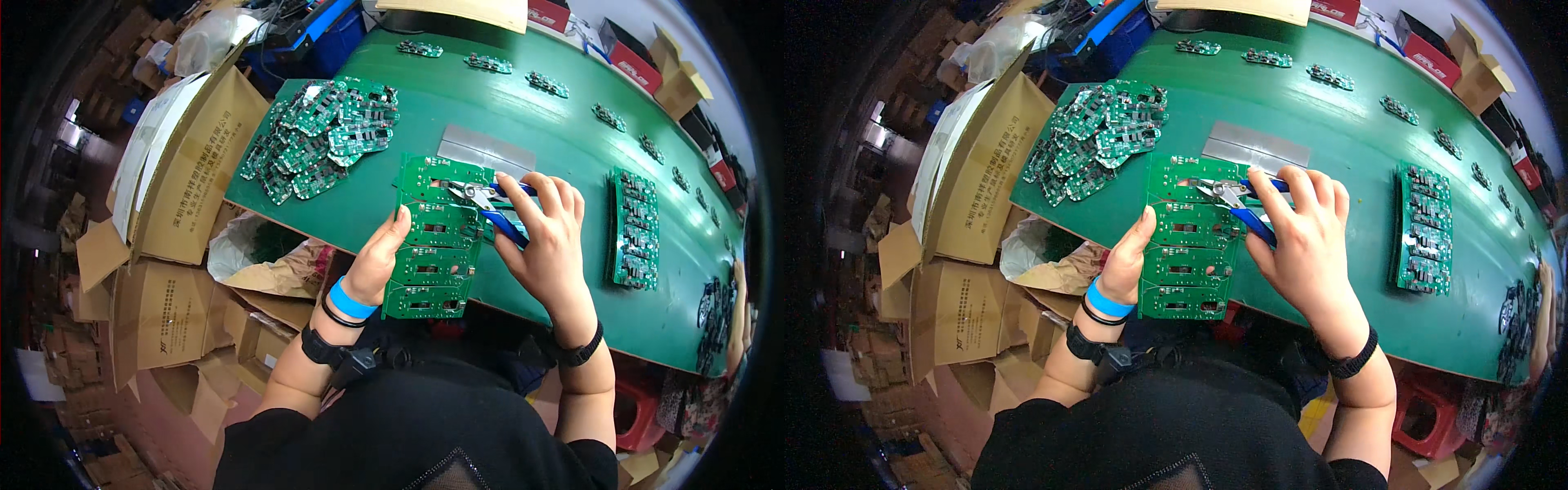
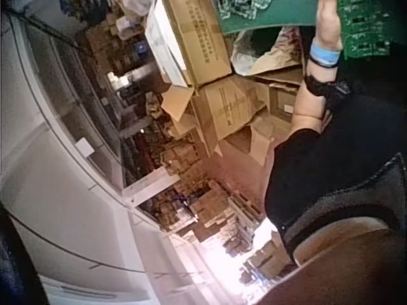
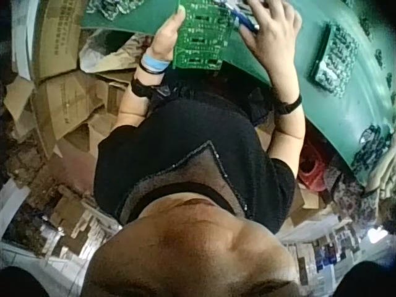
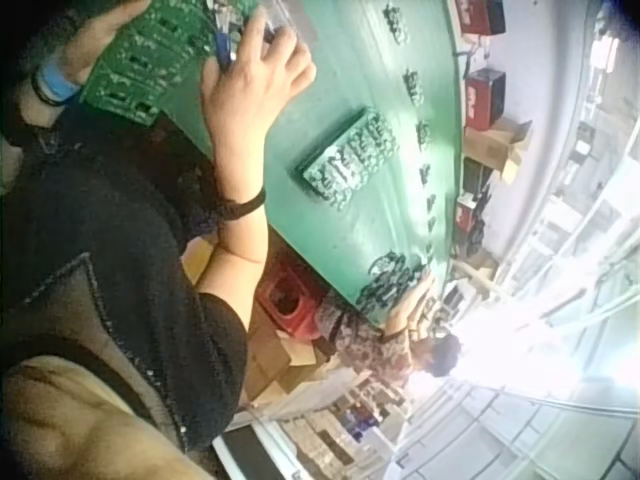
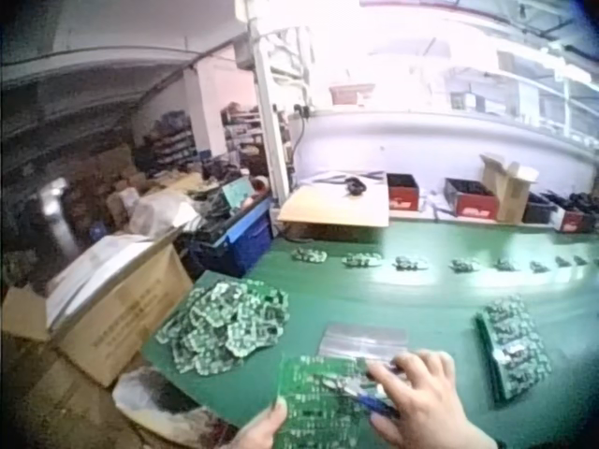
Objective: The person uses a pair of blue-handled pliers to trim excess green material from the edges of green circuit boards. They repeatedly pick up boards from a stack, trim the edges, and place the finished boards into a separate pile on the green workbench.
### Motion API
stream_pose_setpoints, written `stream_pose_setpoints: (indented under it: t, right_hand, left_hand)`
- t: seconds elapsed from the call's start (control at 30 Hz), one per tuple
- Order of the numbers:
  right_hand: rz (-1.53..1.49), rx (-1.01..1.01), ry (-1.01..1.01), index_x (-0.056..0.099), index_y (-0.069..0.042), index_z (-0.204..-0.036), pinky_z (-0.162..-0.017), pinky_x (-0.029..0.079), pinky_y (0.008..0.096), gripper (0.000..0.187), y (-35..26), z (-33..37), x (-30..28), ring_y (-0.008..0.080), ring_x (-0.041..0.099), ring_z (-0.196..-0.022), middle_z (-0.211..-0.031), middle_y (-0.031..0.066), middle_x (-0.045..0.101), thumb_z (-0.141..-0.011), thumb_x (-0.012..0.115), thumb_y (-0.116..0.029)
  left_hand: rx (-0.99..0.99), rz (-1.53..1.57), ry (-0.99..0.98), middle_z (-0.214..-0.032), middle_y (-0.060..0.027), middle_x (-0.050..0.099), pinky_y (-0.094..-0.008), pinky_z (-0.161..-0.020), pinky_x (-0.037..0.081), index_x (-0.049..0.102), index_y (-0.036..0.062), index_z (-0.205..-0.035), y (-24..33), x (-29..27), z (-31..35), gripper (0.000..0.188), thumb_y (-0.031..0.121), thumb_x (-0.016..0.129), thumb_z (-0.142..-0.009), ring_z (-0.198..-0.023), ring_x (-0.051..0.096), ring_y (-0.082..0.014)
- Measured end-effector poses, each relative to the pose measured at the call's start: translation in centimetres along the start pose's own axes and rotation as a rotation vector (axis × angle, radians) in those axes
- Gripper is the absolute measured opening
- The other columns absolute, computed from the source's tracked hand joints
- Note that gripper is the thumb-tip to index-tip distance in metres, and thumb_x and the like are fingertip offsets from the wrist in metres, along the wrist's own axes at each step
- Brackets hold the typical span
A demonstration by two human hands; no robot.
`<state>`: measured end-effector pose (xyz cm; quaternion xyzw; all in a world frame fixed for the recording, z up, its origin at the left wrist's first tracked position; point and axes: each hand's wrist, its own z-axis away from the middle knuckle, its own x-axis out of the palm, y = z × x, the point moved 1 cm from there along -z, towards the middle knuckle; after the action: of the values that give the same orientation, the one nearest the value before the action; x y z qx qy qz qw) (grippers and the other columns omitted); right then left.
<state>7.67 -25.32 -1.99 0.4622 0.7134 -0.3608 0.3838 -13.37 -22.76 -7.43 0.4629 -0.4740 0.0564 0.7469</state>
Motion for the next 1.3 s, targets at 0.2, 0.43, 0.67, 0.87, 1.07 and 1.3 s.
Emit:
stream_pose_setpoints:
  t: [0.2, 0.43, 0.67, 0.87, 1.07, 1.3]
  right_hand:
    - [0.007, 0.004, -0.007, 0.057, -0.014, -0.128, -0.100, 0.033, 0.0464, 0.065, -0.2, 0.2, -0.1, 0.0323, 0.049, -0.112, -0.116, 0.0123, 0.053, -0.065, 0.075, -0.018]
    - [0.055, -0.010, 0.012, 0.057, -0.016, -0.129, -0.098, 0.033, 0.0465, 0.067, -0.5, 0.2, 0.0, 0.0315, 0.048, -0.111, -0.116, 0.0112, 0.052, -0.065, 0.077, -0.019]
    - [0.068, -0.012, 0.010, 0.056, -0.017, -0.130, -0.095, 0.033, 0.0459, 0.071, -0.5, 0.3, 0.1, 0.0297, 0.049, -0.107, -0.115, 0.0094, 0.052, -0.063, 0.079, -0.019]
    - [0.091, -0.035, 0.026, 0.057, -0.017, -0.130, -0.091, 0.035, 0.0438, 0.071, -0.7, 0.3, -0.1, 0.0269, 0.050, -0.102, -0.110, 0.0078, 0.053, -0.062, 0.080, -0.020]
    - [0.048, -0.053, 0.072, 0.060, -0.015, -0.125, -0.084, 0.039, 0.0410, 0.067, -0.4, 0.3, 0.5, 0.0247, 0.053, -0.095, -0.103, 0.0065, 0.055, -0.061, 0.080, -0.019]
    - [-0.040, 0.010, 0.149, 0.063, -0.014, -0.121, -0.082, 0.039, 0.0397, 0.060, 0.2, 0.3, -0.1, 0.0258, 0.054, -0.093, -0.100, 0.0077, 0.056, -0.062, 0.078, -0.015]
  left_hand:
    - [0.025, -0.022, 0.022, -0.135, -0.0145, 0.051, -0.0409, -0.092, 0.054, 0.024, 0.0088, -0.149, -0.1, 0.4, 0.0, 0.054, 0.040, 0.026, -0.105, -0.113, 0.061, -0.0251]
    - [0.064, -0.172, 0.060, -0.137, -0.0126, 0.048, -0.0372, -0.095, 0.052, 0.024, 0.0088, -0.150, 0.3, 0.5, 0.5, 0.052, 0.037, 0.028, -0.106, -0.117, 0.058, -0.0218]
    - [0.060, -0.213, 0.059, -0.137, -0.0114, 0.049, -0.0349, -0.094, 0.052, 0.025, 0.0086, -0.150, 0.6, 0.6, 0.7, 0.051, 0.036, 0.029, -0.106, -0.116, 0.057, -0.0195]
    - [0.072, -0.216, 0.071, -0.133, -0.0119, 0.052, -0.0338, -0.091, 0.054, 0.026, 0.0084, -0.149, 0.6, 1.0, 0.7, 0.052, 0.038, 0.028, -0.106, -0.111, 0.060, -0.0189]
    - [0.064, -0.212, 0.084, -0.131, -0.0119, 0.053, -0.0337, -0.089, 0.055, 0.028, 0.0072, -0.147, 0.7, 0.8, 0.6, 0.052, 0.039, 0.028, -0.106, -0.109, 0.061, -0.0191]
    - [0.004, -0.026, 0.102, -0.135, -0.0152, 0.051, -0.0391, -0.090, 0.055, 0.029, 0.0067, -0.147, 1.1, 0.2, 0.9, 0.061, 0.050, 0.026, -0.103, -0.110, 0.062, -0.0269]
